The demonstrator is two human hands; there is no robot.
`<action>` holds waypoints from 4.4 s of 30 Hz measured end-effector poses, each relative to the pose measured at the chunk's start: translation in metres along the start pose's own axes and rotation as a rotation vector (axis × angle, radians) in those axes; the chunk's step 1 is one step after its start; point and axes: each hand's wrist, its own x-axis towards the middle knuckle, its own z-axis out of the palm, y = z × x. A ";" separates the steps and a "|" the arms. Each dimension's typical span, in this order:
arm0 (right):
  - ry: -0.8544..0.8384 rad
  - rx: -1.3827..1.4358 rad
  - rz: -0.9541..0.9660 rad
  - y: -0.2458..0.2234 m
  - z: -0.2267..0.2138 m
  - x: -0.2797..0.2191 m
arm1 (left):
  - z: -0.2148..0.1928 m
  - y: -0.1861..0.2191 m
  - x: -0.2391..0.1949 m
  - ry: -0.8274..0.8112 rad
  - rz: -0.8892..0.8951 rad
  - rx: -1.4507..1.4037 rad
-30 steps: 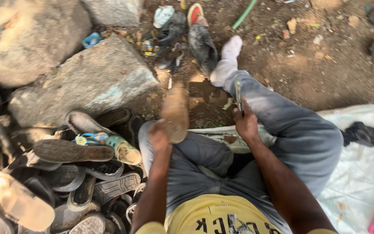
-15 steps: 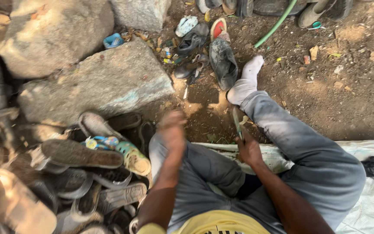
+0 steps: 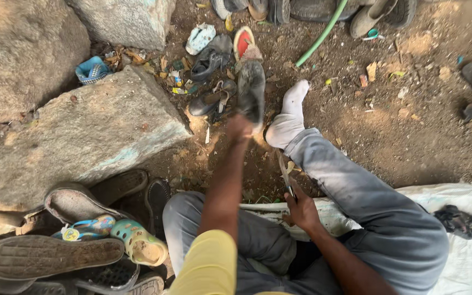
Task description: The person sits on the ground and uses a knife to cut and separate the sole from several worn shoes. They handle multiple shoes one at a time, prying and slicing the sole material, then place the processed shoes aside.
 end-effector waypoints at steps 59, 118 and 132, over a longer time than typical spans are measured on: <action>0.145 -0.105 -0.101 -0.049 -0.007 -0.014 | -0.074 -0.046 -0.192 -0.338 0.628 0.502; -0.387 -1.042 -0.091 -0.158 -0.005 0.029 | -0.070 -0.045 -0.193 0.229 0.843 0.336; -0.313 -0.867 -0.030 -0.142 0.034 0.035 | -0.087 -0.034 -0.196 0.130 0.783 0.376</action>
